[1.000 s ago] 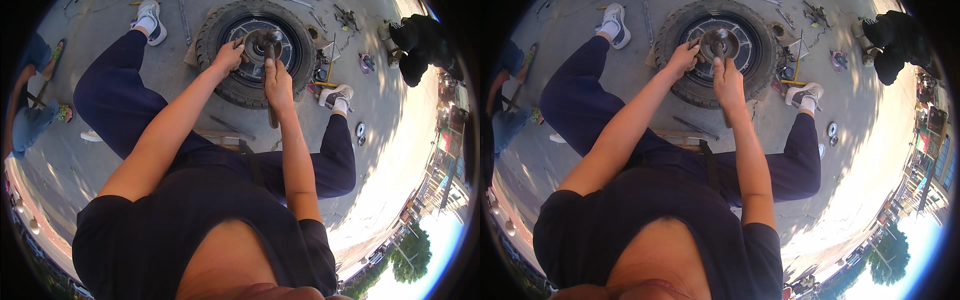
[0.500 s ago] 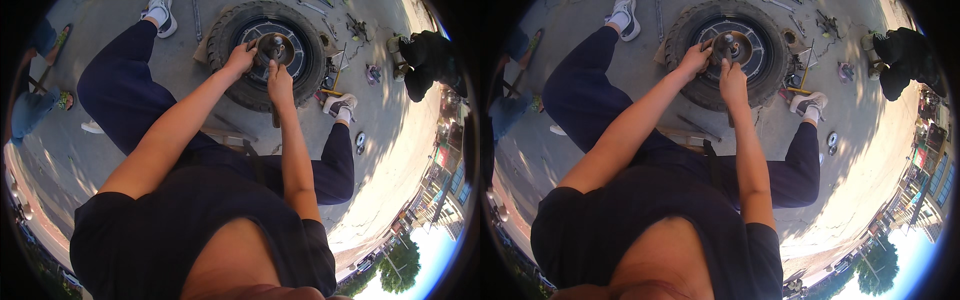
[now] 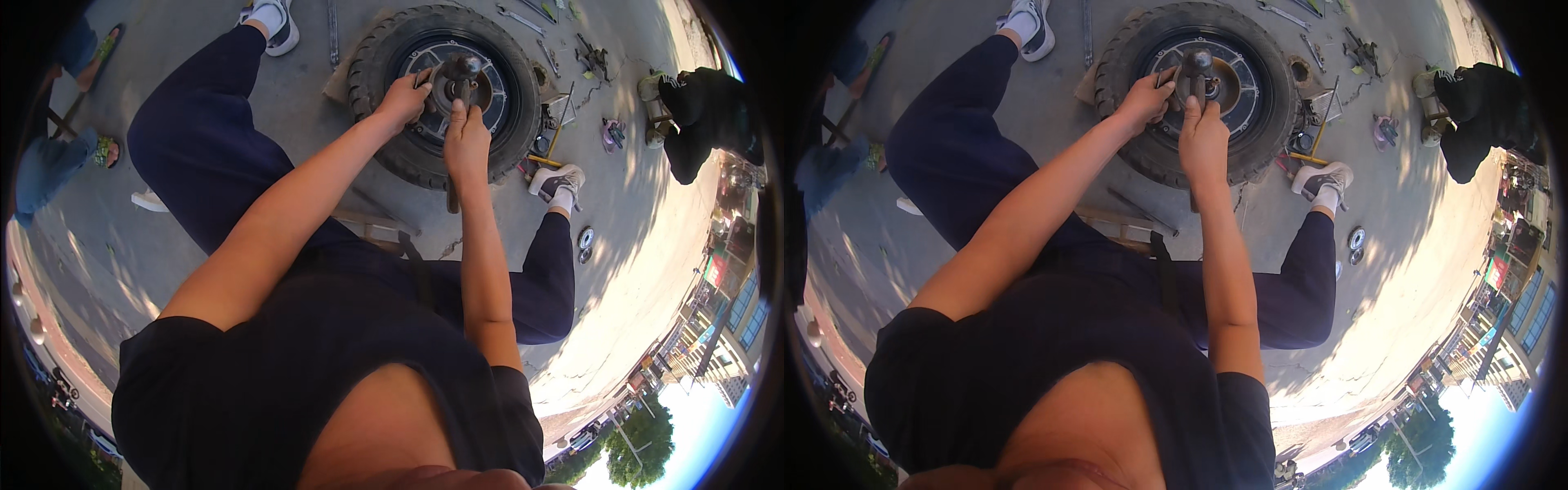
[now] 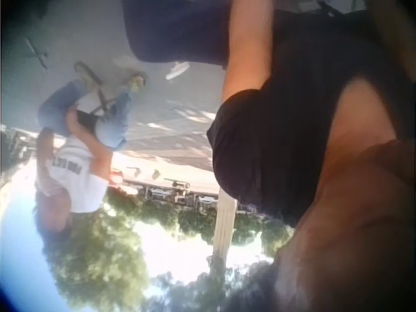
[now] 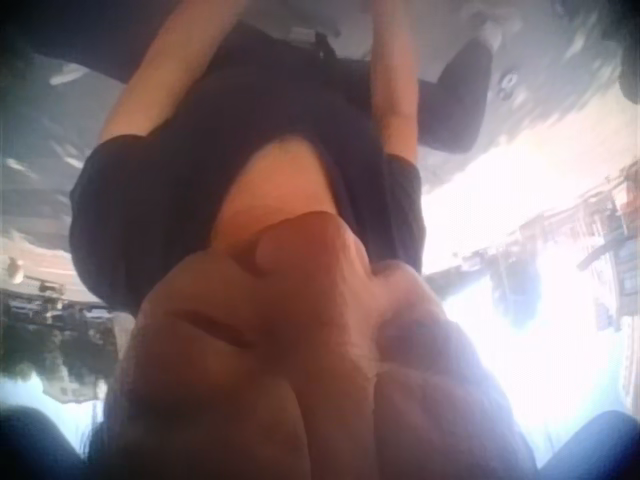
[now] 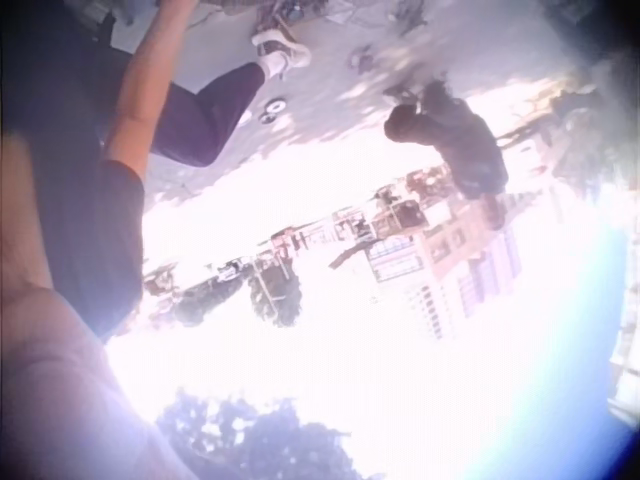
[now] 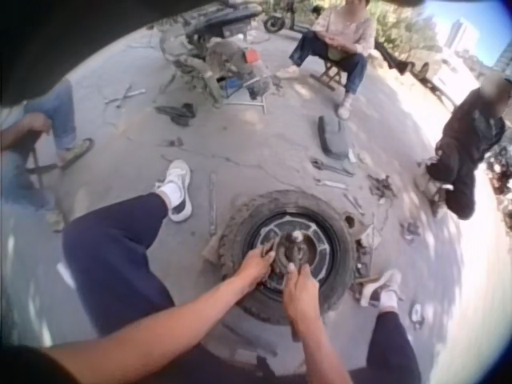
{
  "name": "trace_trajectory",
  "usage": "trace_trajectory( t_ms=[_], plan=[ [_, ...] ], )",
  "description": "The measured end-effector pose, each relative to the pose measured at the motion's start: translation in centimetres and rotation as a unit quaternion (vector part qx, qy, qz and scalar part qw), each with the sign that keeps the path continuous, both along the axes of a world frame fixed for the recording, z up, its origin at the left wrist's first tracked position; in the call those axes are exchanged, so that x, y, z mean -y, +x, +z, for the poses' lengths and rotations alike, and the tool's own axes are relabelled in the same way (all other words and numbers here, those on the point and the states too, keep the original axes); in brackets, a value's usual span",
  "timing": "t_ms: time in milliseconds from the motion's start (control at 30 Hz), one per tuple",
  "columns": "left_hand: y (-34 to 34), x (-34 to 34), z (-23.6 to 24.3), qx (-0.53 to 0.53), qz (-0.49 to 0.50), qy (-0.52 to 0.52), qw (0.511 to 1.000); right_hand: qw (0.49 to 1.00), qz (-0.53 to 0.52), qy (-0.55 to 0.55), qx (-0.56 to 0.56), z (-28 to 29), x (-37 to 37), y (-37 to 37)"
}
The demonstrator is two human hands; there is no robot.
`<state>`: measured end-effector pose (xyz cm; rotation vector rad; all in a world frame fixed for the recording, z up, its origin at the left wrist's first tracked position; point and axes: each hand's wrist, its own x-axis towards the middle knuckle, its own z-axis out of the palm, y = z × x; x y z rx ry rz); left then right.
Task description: The person sits on the ground and uses a tire iron to pry and adjust the tire bead on a wheel rim. They repeatedly reposition the tool around the rim and tap it with a hammer to seat the tire.
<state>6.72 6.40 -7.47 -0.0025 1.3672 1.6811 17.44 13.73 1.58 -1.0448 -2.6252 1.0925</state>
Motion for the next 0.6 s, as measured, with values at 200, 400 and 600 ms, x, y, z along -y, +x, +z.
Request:
trace_trajectory(
  t_ms=[200, 400, 600],
  plan=[
    [-0.2, -0.2, -0.2, 0.005, -0.019, -0.02, 1.0, 0.999, -0.001, 0.016, 0.045, -1.4, -1.5, -0.1],
    [0.0, 0.1, 0.2, -0.01, -0.012, -0.021, 1.0, 0.999, 0.022, 0.008, 0.038, -1.7, -1.1, 1.0],
    [-0.1, -0.7, 0.1, -0.055, -0.013, -0.053, 0.997, 0.998, -0.011, -0.025, -0.054, -0.2, -1.0, 2.0]
  ],
)
